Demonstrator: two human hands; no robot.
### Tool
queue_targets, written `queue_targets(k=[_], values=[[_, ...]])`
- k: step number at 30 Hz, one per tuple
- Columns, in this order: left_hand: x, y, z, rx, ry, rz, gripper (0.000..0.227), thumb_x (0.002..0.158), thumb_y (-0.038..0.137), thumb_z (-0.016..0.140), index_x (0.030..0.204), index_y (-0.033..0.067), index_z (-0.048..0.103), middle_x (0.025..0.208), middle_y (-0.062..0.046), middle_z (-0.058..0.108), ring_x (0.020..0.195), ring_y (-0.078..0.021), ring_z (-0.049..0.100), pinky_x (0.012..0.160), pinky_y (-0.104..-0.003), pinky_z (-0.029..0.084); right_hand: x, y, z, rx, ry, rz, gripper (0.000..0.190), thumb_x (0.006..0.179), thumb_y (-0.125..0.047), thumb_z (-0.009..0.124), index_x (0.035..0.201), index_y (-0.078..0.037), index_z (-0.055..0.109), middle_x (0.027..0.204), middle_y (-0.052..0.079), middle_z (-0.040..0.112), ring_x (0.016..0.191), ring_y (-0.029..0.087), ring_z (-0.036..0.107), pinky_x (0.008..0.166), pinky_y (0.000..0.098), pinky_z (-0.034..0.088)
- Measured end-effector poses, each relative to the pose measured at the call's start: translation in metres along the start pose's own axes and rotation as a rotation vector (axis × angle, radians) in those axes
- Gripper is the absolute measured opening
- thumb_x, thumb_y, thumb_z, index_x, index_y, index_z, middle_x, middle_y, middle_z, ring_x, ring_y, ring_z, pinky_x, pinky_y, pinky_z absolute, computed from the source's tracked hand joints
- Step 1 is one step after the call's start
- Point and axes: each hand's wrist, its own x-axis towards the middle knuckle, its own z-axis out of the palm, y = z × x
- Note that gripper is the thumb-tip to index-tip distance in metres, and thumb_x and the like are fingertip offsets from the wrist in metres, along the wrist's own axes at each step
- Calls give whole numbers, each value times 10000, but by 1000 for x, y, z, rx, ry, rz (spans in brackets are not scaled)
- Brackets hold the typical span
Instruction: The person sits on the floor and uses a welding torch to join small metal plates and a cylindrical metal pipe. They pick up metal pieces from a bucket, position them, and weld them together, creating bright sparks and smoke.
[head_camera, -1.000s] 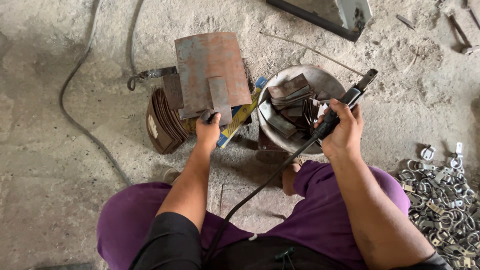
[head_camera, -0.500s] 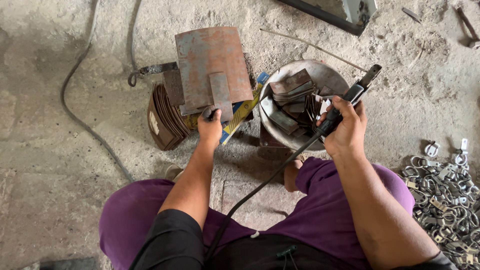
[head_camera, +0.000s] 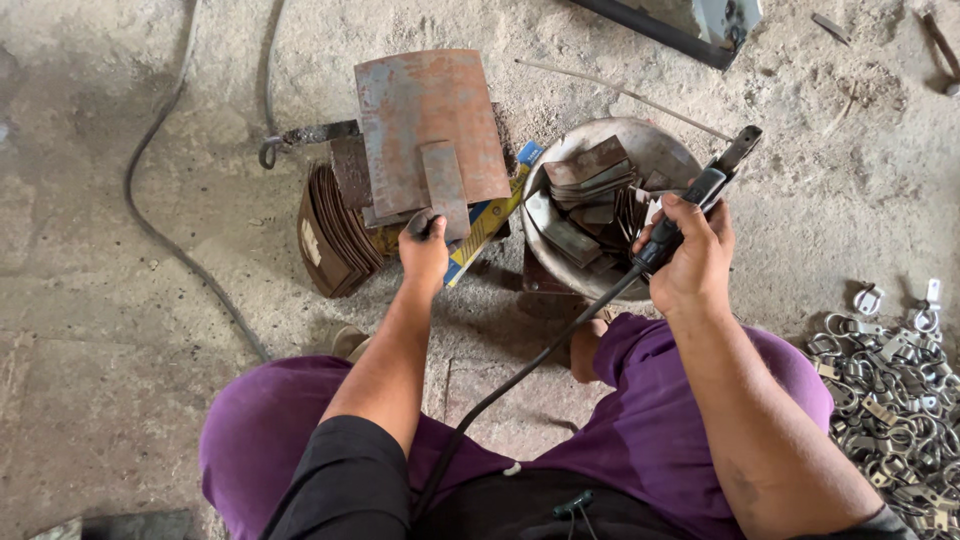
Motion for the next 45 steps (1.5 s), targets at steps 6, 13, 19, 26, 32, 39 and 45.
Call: queue_targets(k=[6,13,19,26,32,39,45], values=[[2,-4,0,-8,9,0,193,986,66,652,1174,25,678,1057,-61,699,893,-181,675,722,-418,656,-1,1,0,-15,-17,-1,368,914,-89,684,1213,-77,471,875,88,592,618,203,609,507,364,522],[5,-9,-1,-34,20,-1,196,978,67,659,1172,37,663,1067,-61,696,912,-183,677,733,-421,669,-2,2,0,-21,-48,-35,359,922,-58,668,1217,-66,464,881,76,605,628,188,628,506,351,526],[5,-13,-3,7,10,41,197,983,71,668,1176,35,677,1067,-68,698,905,-181,668,727,-420,665,-4,5,-2,-49,-75,-66,359,934,-33,706,1190,-40,455,875,88,598,623,171,623,521,335,537],[6,-12,-3,-3,14,10,209,978,83,667,1181,34,656,1086,-69,686,922,-195,668,725,-430,665,-7,11,-4,-129,-132,-168,483,892,-56,772,1271,-24,474,952,79,601,716,155,630,554,330,541],[8,-14,-3,-22,10,12,210,977,82,671,1180,31,656,1088,-82,687,931,-204,671,738,-440,668,-25,3,-5,-764,-354,-606,676,890,-189,901,1339,52,457,1081,122,613,930,188,661,847,350,628],[8,-15,-2,-2,32,-19,218,974,87,677,1184,38,650,1074,-77,687,922,-207,665,731,-433,655,-58,-7,22,-1043,-399,-542,802,749,-278,917,1339,76,505,948,112,711,811,181,729,772,333,632],[8,-12,-2,-21,34,-40,220,966,81,676,1180,41,649,1084,-71,694,939,-199,674,754,-438,664,-67,-12,36,-1019,-469,-493,725,724,-291,924,1275,46,593,1037,130,762,912,204,766,839,333,619]])
